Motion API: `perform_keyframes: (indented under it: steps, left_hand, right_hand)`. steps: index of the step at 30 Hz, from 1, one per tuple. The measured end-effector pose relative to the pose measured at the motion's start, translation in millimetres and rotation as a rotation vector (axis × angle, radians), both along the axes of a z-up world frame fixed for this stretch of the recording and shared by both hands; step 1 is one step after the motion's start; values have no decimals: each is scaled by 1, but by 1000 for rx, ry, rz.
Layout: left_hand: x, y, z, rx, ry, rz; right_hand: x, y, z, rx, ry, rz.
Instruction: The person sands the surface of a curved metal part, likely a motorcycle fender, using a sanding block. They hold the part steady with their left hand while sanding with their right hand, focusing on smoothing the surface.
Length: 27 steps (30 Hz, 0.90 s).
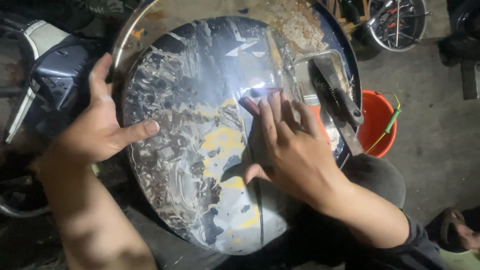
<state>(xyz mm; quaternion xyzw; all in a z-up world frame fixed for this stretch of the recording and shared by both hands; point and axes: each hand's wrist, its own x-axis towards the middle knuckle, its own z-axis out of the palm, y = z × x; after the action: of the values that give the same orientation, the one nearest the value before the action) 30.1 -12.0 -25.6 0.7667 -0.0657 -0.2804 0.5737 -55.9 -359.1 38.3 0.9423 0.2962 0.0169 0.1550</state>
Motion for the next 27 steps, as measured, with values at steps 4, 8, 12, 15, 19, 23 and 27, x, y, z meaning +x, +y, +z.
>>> perform_keyframes:
  steps: [4, 8, 12, 15, 19, 23, 27]
  left_hand:
    - [-1, 3, -7, 1, -50, -23]
    - [0, 1, -5, -8, -95, -26]
    - [-2, 4, -14, -48, -100, -12]
    - [-2, 6, -19, -48, -96, -2]
    - [1, 11, -33, -101, -151, -40]
    - [2, 7, -19, 5, -87, -11]
    - [0, 3, -9, -2, -48, -3]
  right_hand:
    - [24, 1, -4, 148, 118, 3]
    - [69, -5, -10, 216, 197, 19]
    - [79, -10, -6, 325, 236, 28]
    - [58, -14, 2, 301, 256, 48]
    - [4, -15, -5, 191, 135, 50]
    - [-18, -5, -15, 83, -24, 33]
    - [15, -4, -20, 283, 230, -44]
